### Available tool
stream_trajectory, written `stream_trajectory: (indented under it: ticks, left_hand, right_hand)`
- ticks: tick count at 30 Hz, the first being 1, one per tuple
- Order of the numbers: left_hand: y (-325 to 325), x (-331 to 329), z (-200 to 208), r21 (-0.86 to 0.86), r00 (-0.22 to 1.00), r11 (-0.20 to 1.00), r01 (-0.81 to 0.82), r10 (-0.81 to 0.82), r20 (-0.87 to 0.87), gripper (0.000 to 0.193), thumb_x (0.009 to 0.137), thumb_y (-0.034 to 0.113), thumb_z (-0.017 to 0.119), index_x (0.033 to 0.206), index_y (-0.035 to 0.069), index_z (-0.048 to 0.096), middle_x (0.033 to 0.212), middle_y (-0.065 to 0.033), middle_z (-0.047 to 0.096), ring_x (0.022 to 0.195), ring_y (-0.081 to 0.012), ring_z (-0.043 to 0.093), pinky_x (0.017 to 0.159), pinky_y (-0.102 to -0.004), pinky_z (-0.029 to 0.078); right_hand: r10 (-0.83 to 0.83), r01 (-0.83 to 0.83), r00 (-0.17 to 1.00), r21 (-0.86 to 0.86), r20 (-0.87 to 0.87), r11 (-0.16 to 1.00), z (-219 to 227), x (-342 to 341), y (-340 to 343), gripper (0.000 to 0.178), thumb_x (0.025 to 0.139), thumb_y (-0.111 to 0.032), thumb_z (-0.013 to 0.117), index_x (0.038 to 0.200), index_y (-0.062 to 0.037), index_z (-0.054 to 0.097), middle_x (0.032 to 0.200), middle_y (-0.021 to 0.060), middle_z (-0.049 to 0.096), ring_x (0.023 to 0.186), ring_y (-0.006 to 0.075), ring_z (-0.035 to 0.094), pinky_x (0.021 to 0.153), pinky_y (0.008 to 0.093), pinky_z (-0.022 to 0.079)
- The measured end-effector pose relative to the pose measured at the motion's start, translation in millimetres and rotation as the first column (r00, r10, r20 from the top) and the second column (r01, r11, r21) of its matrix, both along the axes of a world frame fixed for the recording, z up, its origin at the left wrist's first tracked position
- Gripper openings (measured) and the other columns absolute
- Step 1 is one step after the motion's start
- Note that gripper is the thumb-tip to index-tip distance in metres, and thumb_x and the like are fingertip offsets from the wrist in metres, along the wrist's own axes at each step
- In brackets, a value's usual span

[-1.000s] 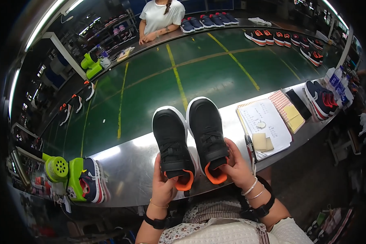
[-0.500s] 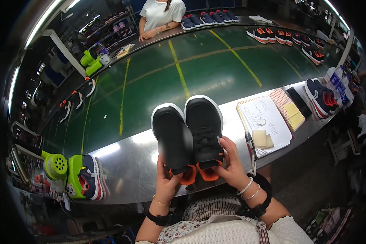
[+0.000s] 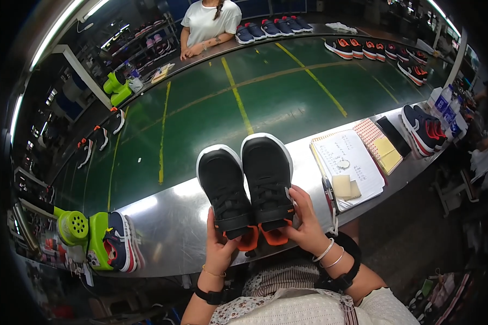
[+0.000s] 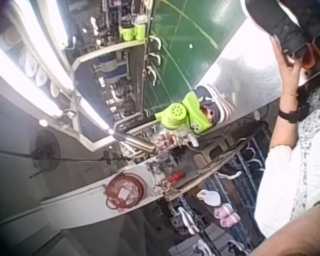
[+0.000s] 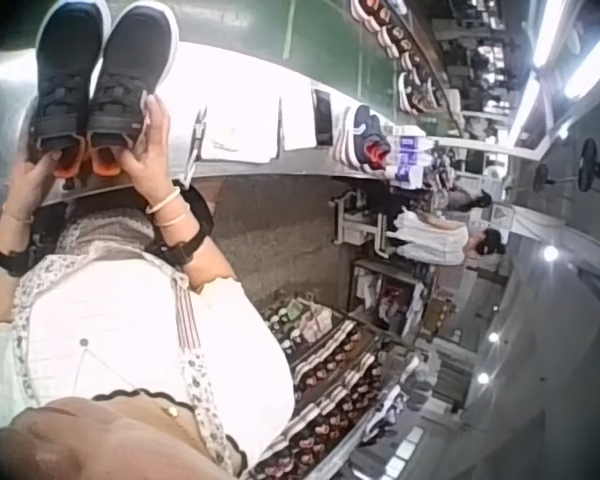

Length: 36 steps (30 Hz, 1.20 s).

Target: Inspecting shoes for quality control, marking a notebook, and stuffing them with paper.

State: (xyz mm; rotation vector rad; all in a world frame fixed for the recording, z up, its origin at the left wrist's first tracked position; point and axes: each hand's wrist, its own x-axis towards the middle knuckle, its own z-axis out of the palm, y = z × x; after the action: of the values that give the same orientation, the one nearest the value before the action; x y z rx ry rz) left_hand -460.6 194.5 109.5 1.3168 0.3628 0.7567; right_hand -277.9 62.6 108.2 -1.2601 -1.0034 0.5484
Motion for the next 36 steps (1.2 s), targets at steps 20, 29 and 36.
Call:
stream_trajectory:
  ticks: [20, 29, 36]
  left_hand:
    - [-4.2, -4.6, -1.3, 0.033, 0.999, 0.999, 0.03, -0.029, -0.029, 0.089, 0.074, -0.01, 0.059, 0.141, 0.017, 0.007, 0.131, -0.0096, 0.038, 0.115, -0.0216, 0.045, 0.096, -0.0375, 0.039]
    - [-2.7, -10.0, -17.8, 0.078, 0.999, 0.997, 0.03, -0.028, -0.025, 0.088, 0.073, -0.009, 0.061, 0.141, 0.016, 0.01, 0.142, -0.0132, 0.021, 0.125, -0.0244, 0.036, 0.098, -0.0365, 0.037]
    - [-1.6, -13.1, -22.3, 0.1, 0.999, 0.995, -0.011, 0.014, -0.034, 0.087, 0.067, -0.01, 0.063, 0.139, 0.018, 0.022, 0.146, -0.015, 0.012, 0.131, -0.0279, 0.026, 0.101, -0.0372, 0.033]
  right_hand:
    - [0.002, -0.002, 1.0, 0.008, -0.003, 1.0, -8.8, -2.7, -6.8, 0.083, 0.065, 0.002, 0.065, 0.136, -0.0122, 0.025, 0.141, 0.0157, 0.018, 0.131, 0.0272, 0.025, 0.105, 0.0358, 0.024]
    - [0.017, -0.018, 1.0, 0.06, 0.012, 0.998, -10.4, -4.2, -9.5, 0.082, 0.064, 0.004, 0.062, 0.136, -0.0111, 0.026, 0.142, 0.0154, 0.015, 0.131, 0.0267, 0.024, 0.106, 0.0353, 0.023]
    - [0.004, -0.011, 0.989, 0.048, 0.147, 0.999, -6.8, 0.2, -13.8, 0.08, 0.07, 0.003, 0.065, 0.136, -0.0161, 0.023, 0.145, 0.0128, 0.014, 0.129, 0.0262, 0.028, 0.101, 0.0356, 0.03]
